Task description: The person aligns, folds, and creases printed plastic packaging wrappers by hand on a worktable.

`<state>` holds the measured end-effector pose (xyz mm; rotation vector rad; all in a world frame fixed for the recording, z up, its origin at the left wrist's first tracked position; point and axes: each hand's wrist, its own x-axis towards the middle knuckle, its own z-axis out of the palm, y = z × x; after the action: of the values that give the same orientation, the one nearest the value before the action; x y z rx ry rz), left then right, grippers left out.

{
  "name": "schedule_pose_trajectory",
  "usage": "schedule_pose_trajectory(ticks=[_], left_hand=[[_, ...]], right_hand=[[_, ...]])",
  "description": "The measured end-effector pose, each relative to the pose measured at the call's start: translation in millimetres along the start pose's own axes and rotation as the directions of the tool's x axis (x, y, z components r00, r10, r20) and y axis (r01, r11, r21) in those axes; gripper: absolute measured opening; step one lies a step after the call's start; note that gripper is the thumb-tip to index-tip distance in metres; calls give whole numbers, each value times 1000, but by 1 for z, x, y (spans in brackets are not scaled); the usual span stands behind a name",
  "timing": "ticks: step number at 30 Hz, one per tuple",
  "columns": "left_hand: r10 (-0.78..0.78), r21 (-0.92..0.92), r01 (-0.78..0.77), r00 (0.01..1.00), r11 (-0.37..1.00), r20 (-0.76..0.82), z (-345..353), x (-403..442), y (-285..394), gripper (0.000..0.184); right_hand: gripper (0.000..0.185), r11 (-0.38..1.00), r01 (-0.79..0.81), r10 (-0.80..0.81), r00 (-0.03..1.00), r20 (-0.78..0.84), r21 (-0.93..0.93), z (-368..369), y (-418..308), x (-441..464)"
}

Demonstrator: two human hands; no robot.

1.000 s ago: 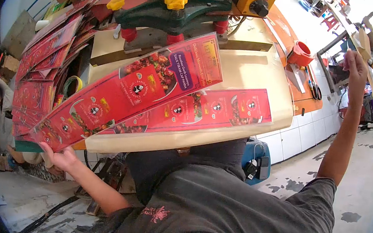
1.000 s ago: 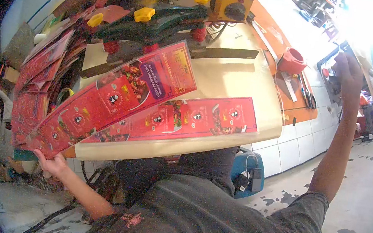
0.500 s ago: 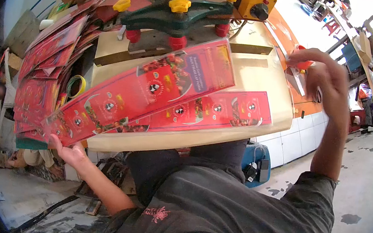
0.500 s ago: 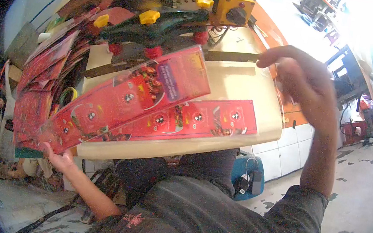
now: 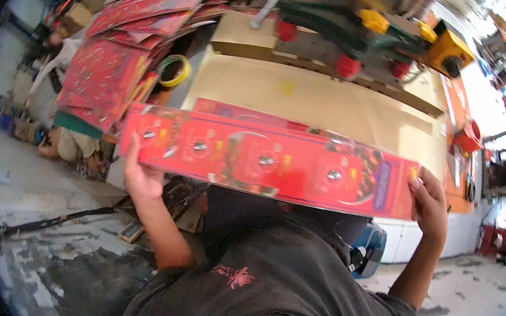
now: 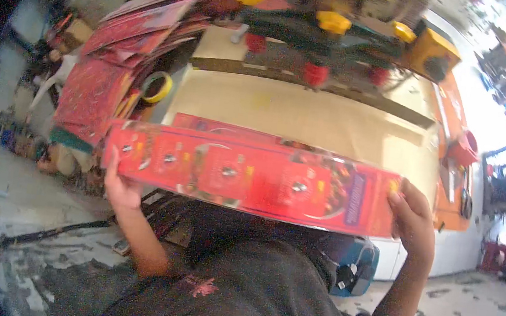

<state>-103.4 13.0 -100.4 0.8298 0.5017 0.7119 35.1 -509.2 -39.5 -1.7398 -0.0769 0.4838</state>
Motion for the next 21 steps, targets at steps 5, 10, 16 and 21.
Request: schedule_pose_trajectory(ticks=[5,10,16,21], left_hand=[[117,-111,-100,981,989,157,35,-40,5,47],[110,-125,-48,826,991,552,85,-60,-7,73],[372,128,-416,888,900,270,106,2,35,57],[370,62,-416,860,907,353,101,144,113,47]], right_hand=[[38,905,23,-67,994,88,425,29,42,11],[35,918,-3,-45,993,112,396,115,17,5],[25,920,-15,-180,871,456,392,122,17,7],[22,961,19,-149,876,458,277,111,29,0]])
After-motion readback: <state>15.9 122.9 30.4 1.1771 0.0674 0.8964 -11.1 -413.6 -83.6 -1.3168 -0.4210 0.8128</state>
